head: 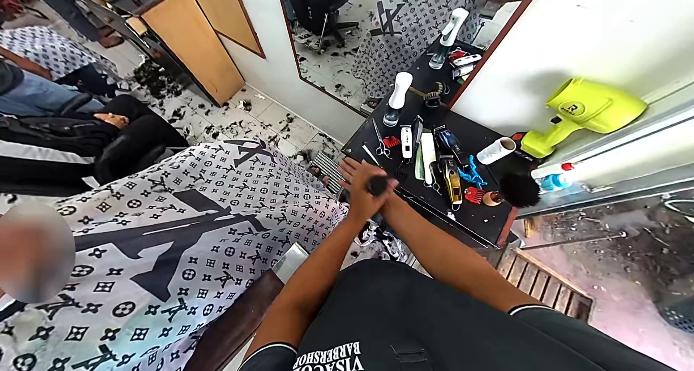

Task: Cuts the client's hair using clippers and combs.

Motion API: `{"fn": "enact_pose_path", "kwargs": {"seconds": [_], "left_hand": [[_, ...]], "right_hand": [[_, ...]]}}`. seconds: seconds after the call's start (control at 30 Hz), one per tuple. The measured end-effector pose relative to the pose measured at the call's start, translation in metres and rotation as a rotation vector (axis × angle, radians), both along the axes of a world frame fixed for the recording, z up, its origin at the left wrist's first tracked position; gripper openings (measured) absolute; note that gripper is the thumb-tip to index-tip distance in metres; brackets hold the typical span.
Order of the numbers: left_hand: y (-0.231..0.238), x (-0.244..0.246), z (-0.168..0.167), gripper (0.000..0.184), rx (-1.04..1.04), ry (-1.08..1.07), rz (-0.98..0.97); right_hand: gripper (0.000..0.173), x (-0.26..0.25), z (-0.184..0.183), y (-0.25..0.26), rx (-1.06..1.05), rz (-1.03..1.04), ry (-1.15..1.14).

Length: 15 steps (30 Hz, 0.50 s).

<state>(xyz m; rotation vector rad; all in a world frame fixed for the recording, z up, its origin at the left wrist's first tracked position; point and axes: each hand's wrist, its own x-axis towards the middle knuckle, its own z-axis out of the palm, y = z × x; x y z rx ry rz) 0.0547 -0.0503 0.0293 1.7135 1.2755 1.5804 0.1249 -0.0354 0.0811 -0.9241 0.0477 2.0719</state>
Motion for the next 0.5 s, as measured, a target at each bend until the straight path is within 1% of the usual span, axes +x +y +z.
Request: {"fn": "enact_pose_path", "kwargs": {"seconds": [0.03,0.1,0.13,0.17,0.2,0.23,0.27,0.3,0.33,0.37,0.4,0.43,0.47,0.5], "left_hand": [[0.014,-0.011,0.0,0.039,-0.049,0.019,0.091],[0.026,-0.022,0.0,0.05,-0.174,0.068,0.225],[0.021,-0.019,0.003,0.054,-0.219,0.074,0.205],[0.011,-0.01,0.006,0.052,-0.228,0.039,0.135],[-0.002,0.0,0.009,0.049,-0.231,-0.006,0.027],[-0.017,0.006,0.021,0.045,-0.257,-0.028,-0.08],[-0.027,0.008,0.037,0.043,-0.328,-0.019,-0.123],[-0.024,0.001,0.042,0.04,-0.37,-0.016,-0.106],[-0.012,-0.012,0.034,0.039,-0.356,-0.028,-0.046],[0.007,-0.028,0.007,0.04,-0.247,-0.016,0.049],[0.024,-0.043,-0.01,0.045,-0.207,0.01,0.151],[0.039,-0.056,-0.015,0.051,-0.238,0.059,0.242],[0.05,-0.068,-0.012,0.058,-0.28,0.139,0.305],[0.055,-0.077,-0.007,0.06,-0.298,0.23,0.343]], "right_hand": [[0.062,-0.001,-0.031,0.002,0.195,0.1,0.051],[0.054,-0.002,-0.06,0.001,0.384,0.195,0.064],[0.056,0.002,-0.065,0.003,0.423,0.198,0.014],[0.064,0.008,-0.067,0.012,0.449,0.193,-0.039],[0.072,0.017,-0.064,0.022,0.459,0.211,-0.049],[0.071,0.02,-0.041,0.026,0.342,0.208,-0.098],[0.063,0.011,-0.006,0.026,0.105,0.117,-0.205],[0.058,0.014,-0.016,0.021,0.273,0.158,-0.213],[0.053,0.013,-0.025,0.017,0.403,0.174,-0.203],[0.047,0.011,-0.027,0.012,0.444,0.159,-0.167],[0.048,0.014,-0.026,0.008,0.475,0.179,-0.135],[0.052,0.022,-0.024,0.008,0.545,0.241,-0.136],[0.052,0.027,-0.02,0.009,0.661,0.314,-0.232],[0.048,0.03,-0.016,0.01,0.796,0.381,-0.403]]}}
